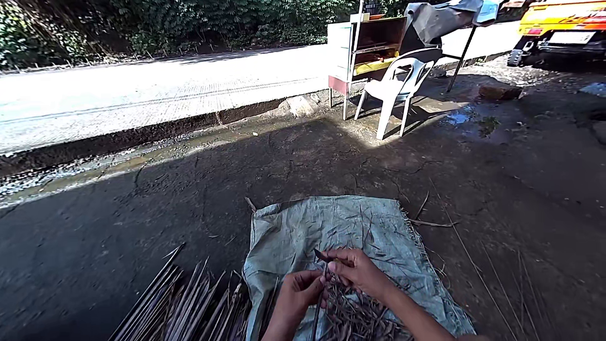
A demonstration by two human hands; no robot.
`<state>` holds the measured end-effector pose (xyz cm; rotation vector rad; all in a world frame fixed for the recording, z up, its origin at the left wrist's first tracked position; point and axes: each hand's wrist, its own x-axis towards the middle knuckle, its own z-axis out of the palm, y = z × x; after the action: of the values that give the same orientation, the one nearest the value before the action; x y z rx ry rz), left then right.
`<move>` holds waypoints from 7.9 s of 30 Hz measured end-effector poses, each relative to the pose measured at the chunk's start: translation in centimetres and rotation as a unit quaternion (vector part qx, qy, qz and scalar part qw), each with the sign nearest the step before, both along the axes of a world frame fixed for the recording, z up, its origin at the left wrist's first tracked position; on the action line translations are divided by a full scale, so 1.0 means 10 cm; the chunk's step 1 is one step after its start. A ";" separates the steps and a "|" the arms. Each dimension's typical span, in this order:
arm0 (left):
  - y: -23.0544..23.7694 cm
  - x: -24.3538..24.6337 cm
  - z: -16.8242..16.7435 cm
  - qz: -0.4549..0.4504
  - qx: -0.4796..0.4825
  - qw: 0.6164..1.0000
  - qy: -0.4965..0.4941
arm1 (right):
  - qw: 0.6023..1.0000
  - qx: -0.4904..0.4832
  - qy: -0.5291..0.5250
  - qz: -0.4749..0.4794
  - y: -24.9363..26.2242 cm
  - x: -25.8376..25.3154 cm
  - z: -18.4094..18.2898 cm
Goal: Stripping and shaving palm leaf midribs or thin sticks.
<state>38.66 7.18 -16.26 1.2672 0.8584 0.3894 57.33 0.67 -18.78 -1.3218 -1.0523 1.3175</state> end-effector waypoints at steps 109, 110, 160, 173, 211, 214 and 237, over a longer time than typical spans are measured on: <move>-0.04 0.05 0.03 0.017 -0.010 0.997 0.073 | 0.997 0.003 0.024 -0.079 0.07 0.29 -0.04; -0.03 0.04 0.02 0.021 -0.002 0.997 0.074 | 0.999 -0.004 0.019 -0.031 0.03 0.20 -0.04; -0.11 0.04 0.08 -0.016 -0.088 0.993 0.071 | 0.987 -0.030 0.146 -0.064 0.10 0.07 -0.04; -0.07 0.12 0.00 0.033 -0.117 0.992 0.021 | 0.995 0.054 -0.079 0.031 0.17 0.18 -0.23; -0.10 0.03 0.04 -0.041 0.091 0.988 0.120 | 0.994 -0.002 0.036 -0.105 0.13 0.25 -0.09; -0.09 0.02 0.06 0.002 -0.043 0.998 0.053 | 0.999 -0.003 0.039 0.018 0.09 0.05 -0.09; -0.10 0.03 0.03 0.009 -0.229 0.972 -0.053 | 0.963 0.061 0.062 -0.255 0.20 0.45 -0.10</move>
<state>38.99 6.13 -15.97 0.8051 0.8120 0.2497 61.79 2.70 -19.82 -1.2875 -0.6359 0.9167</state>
